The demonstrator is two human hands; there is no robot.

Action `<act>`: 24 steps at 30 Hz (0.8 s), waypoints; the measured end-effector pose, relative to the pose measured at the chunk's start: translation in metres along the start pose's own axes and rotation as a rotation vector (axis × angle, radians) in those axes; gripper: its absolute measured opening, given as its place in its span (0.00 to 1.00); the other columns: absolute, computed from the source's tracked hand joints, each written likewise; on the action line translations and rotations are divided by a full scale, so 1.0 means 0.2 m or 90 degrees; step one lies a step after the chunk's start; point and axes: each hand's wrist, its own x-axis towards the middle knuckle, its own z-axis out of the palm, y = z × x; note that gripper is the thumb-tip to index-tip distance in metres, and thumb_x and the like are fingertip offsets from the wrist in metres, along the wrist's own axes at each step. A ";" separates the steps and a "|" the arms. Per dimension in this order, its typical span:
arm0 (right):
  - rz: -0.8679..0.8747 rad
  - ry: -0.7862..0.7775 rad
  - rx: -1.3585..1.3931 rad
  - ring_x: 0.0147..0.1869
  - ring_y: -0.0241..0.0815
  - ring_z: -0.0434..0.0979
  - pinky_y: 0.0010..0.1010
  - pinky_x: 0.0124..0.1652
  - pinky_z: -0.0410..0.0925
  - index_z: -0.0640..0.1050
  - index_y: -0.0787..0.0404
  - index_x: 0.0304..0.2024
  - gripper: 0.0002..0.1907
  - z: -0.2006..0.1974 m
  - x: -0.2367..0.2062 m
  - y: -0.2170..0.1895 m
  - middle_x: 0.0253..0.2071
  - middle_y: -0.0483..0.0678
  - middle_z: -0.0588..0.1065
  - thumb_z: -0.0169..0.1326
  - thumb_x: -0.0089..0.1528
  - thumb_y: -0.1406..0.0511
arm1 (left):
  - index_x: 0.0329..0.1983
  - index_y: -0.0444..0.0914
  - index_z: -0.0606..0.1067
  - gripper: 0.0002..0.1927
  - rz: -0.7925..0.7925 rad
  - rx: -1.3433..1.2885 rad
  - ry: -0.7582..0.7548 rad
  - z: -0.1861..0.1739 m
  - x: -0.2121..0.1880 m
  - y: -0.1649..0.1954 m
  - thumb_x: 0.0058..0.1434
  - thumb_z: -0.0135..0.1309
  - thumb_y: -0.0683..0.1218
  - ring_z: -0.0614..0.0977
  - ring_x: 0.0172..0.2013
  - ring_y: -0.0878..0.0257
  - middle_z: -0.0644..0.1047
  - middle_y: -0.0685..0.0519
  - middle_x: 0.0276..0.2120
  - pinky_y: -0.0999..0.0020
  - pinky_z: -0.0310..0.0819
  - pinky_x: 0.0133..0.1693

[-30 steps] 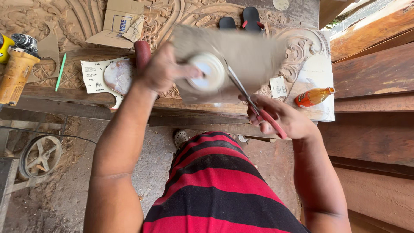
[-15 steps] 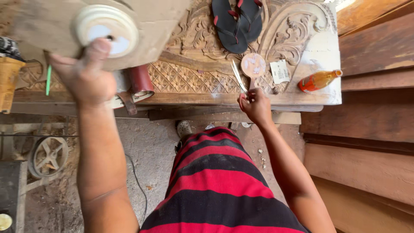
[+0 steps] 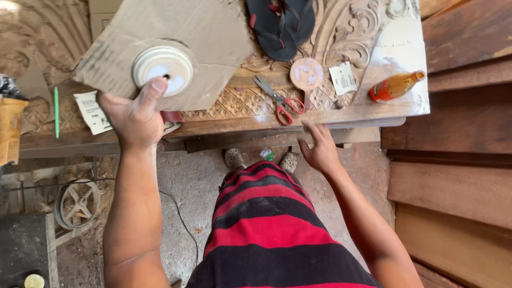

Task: The person uses an angle grinder to smooth a sanding disc, then uses scissors to cut a circular piece of cardboard around the disc as a template. The person handles the cardboard, sanding disc, and scissors throughout the task.

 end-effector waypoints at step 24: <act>-0.372 -0.191 1.086 0.78 0.48 0.57 0.42 0.74 0.52 0.55 0.60 0.75 0.43 -1.23 -0.02 -0.92 0.72 0.55 0.62 0.58 0.66 0.53 | 0.72 0.31 0.64 0.35 -0.079 -0.136 0.185 0.25 -0.41 0.12 0.64 0.64 0.34 0.76 0.59 0.56 0.73 0.47 0.59 0.61 0.69 0.65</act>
